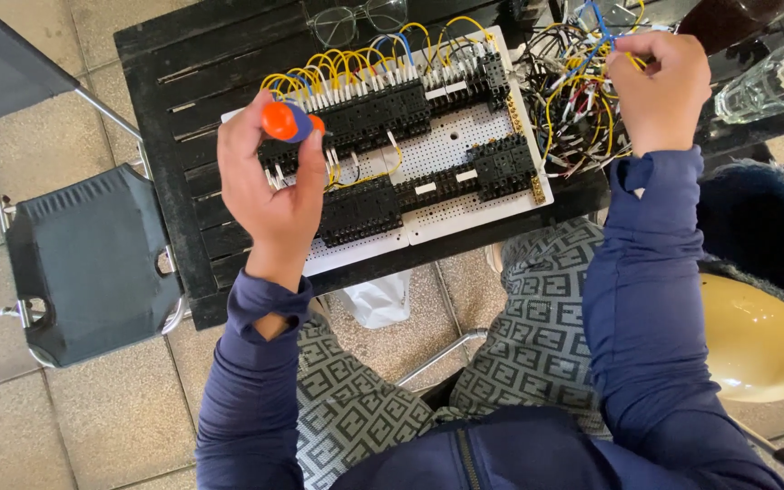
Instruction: The person uses a screwdriver to tighten screws on a white breadboard populated with black terminal blocks and yellow wires. They repeatedly insert wires into the terminals and secure them with the tool.
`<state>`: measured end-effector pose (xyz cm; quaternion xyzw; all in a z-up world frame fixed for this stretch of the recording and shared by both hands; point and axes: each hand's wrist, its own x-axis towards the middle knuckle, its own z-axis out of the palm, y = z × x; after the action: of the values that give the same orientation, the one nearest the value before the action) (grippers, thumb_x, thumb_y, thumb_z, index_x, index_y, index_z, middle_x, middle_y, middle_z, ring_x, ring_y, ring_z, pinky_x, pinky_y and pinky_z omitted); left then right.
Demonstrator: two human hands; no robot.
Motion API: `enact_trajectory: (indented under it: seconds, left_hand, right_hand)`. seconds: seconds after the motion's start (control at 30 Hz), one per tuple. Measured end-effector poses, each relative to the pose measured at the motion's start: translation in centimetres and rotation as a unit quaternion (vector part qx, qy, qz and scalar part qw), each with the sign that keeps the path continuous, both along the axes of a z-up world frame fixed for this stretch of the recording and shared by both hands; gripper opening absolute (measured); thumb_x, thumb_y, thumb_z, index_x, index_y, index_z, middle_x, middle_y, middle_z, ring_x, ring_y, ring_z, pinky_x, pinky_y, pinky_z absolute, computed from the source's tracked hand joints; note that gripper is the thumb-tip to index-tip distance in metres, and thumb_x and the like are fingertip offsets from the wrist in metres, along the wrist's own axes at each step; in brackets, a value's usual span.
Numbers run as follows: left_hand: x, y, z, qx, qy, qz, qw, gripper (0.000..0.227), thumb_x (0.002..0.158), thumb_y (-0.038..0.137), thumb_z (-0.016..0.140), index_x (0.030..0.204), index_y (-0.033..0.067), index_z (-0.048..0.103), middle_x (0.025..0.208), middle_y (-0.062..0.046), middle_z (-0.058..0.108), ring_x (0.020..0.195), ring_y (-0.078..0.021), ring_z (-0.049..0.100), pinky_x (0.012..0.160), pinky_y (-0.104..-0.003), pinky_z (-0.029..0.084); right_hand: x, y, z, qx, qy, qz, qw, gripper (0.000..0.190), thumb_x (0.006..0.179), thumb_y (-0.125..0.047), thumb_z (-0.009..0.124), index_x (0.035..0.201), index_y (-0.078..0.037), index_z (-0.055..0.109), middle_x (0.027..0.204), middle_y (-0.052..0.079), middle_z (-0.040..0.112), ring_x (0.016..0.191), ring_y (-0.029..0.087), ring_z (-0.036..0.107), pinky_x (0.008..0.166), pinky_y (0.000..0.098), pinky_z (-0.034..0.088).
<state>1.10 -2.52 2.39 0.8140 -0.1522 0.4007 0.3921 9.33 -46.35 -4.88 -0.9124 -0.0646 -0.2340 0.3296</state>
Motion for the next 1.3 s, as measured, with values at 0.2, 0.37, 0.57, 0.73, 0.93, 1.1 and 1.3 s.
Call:
enact_trajectory:
  seconds: [0.2, 0.37, 0.57, 0.73, 0.93, 1.1, 1.3]
  left_hand:
    - [-1.6, 2.5, -1.0, 0.023, 0.008, 0.044, 0.999, 0.041, 0.104, 0.016, 0.076, 0.139, 0.0059, 0.056, 0.119, -0.016, 0.064, 0.105, -0.0312, 0.062, 0.092, -0.04, 0.051]
    - [-3.2, 5.2, -1.5, 0.023, -0.025, 0.053, 0.998, 0.034, 0.104, 0.012, 0.074, 0.131, -0.0009, 0.058, 0.109, -0.013, 0.064, 0.095, -0.0252, 0.057, 0.091, -0.037, 0.046]
    - [-5.9, 6.2, -0.9, -0.188, 0.033, -0.004, 0.982, 0.04, 0.111, -0.001, 0.062, 0.145, 0.0052, 0.042, 0.145, -0.015, 0.039, 0.11, -0.0363, 0.066, 0.11, -0.047, 0.057]
    - [-6.1, 6.8, -0.7, -0.258, 0.028, 0.001, 0.966, 0.033, 0.113, 0.004, 0.061, 0.14, 0.0125, 0.046, 0.134, -0.011, 0.049, 0.105, -0.0243, 0.056, 0.097, -0.044, 0.059]
    - [-4.7, 6.7, -1.5, -0.306, 0.023, -0.014, 0.952, 0.035, 0.111, 0.004, 0.064, 0.141, 0.0151, 0.049, 0.137, -0.008, 0.053, 0.112, -0.0197, 0.057, 0.101, -0.039, 0.057]
    - [-3.6, 6.0, -1.0, -0.292, 0.018, -0.013, 0.956, 0.038, 0.109, 0.001, 0.064, 0.143, 0.0103, 0.049, 0.123, -0.01, 0.059, 0.106, -0.0189, 0.061, 0.097, -0.034, 0.059]
    - [-2.8, 5.4, -1.6, -0.258, 0.036, -0.016, 0.965, 0.045, 0.114, 0.005, 0.064, 0.153, 0.0089, 0.042, 0.157, -0.01, 0.046, 0.131, -0.0264, 0.065, 0.119, -0.039, 0.058]
  right_hand:
    - [-1.4, 2.2, 1.9, -0.069, 0.05, -0.132, 0.988, 0.016, 0.09, -0.012, 0.081, 0.094, -0.026, 0.073, 0.113, 0.008, 0.053, 0.106, 0.034, 0.056, 0.09, 0.0606, 0.036]
    - [-1.9, 2.9, 1.3, -0.134, 0.157, -0.135, 0.969, 0.032, 0.087, -0.039, 0.093, 0.101, -0.019, 0.073, 0.122, 0.022, 0.053, 0.114, 0.055, 0.046, 0.093, 0.0757, 0.026]
    - [-1.8, 2.2, 2.0, -0.052, 0.136, -0.081, 0.986, 0.01, 0.098, -0.025, 0.089, 0.096, -0.021, 0.08, 0.109, 0.012, 0.064, 0.11, 0.043, 0.063, 0.085, 0.0654, 0.034]
    - [-2.4, 4.0, 4.7, 0.179, 0.103, 0.014, 0.978, 0.008, 0.111, -0.003, 0.078, 0.109, -0.009, 0.075, 0.1, 0.001, 0.072, 0.08, 0.007, 0.054, 0.083, 0.0272, 0.054]
    - [-2.4, 5.8, 5.2, 0.211, 0.043, 0.104, 0.971, 0.003, 0.122, 0.006, 0.055, 0.124, 0.003, 0.054, 0.095, 0.023, 0.068, 0.082, 0.027, 0.071, 0.082, 0.041, 0.063]
    - [-2.5, 6.1, 3.9, 0.018, 0.085, 0.109, 0.99, 0.01, 0.124, 0.002, 0.066, 0.117, 0.004, 0.073, 0.095, 0.013, 0.074, 0.079, 0.019, 0.066, 0.073, 0.0368, 0.052]
    - [-5.3, 12.9, 7.3, -0.066, -0.013, 0.135, 0.989, 0.021, 0.115, 0.014, 0.056, 0.125, 0.013, 0.075, 0.111, 0.023, 0.072, 0.088, 0.032, 0.063, 0.08, 0.0416, 0.05]
